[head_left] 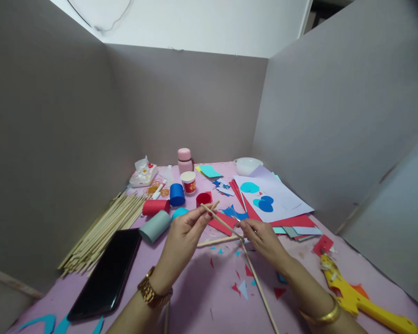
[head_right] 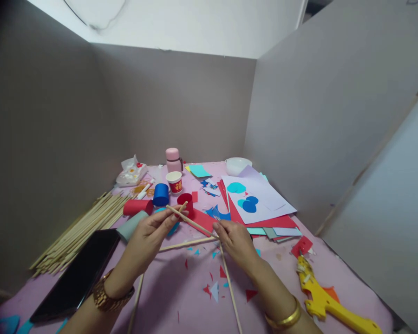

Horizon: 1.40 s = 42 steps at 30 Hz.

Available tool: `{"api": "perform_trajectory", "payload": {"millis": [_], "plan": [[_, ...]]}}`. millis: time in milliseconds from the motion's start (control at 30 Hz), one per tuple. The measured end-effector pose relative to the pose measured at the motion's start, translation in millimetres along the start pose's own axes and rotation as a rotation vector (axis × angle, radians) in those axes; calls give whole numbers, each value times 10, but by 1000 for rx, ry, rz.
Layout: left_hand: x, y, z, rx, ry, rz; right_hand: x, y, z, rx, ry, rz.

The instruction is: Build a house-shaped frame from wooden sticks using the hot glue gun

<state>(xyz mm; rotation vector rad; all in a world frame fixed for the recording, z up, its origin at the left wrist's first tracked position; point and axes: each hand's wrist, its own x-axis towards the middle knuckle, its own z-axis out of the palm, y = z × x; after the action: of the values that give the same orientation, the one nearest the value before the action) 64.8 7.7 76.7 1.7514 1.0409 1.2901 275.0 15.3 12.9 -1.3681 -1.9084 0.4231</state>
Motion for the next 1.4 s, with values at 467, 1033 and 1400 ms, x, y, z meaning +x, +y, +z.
{"api": "perform_trajectory", "payload": {"millis": [467,1033,1400], "plan": [[-13,-10,6,-9,-6,5,-35,-97,67,64,-12,-24],[4,-79,54,-54,34,35,-43,-118,162,15,-7,-76],[22,-94,63,-50,63,-13,-22,-78,139,120,15,-53]]}}
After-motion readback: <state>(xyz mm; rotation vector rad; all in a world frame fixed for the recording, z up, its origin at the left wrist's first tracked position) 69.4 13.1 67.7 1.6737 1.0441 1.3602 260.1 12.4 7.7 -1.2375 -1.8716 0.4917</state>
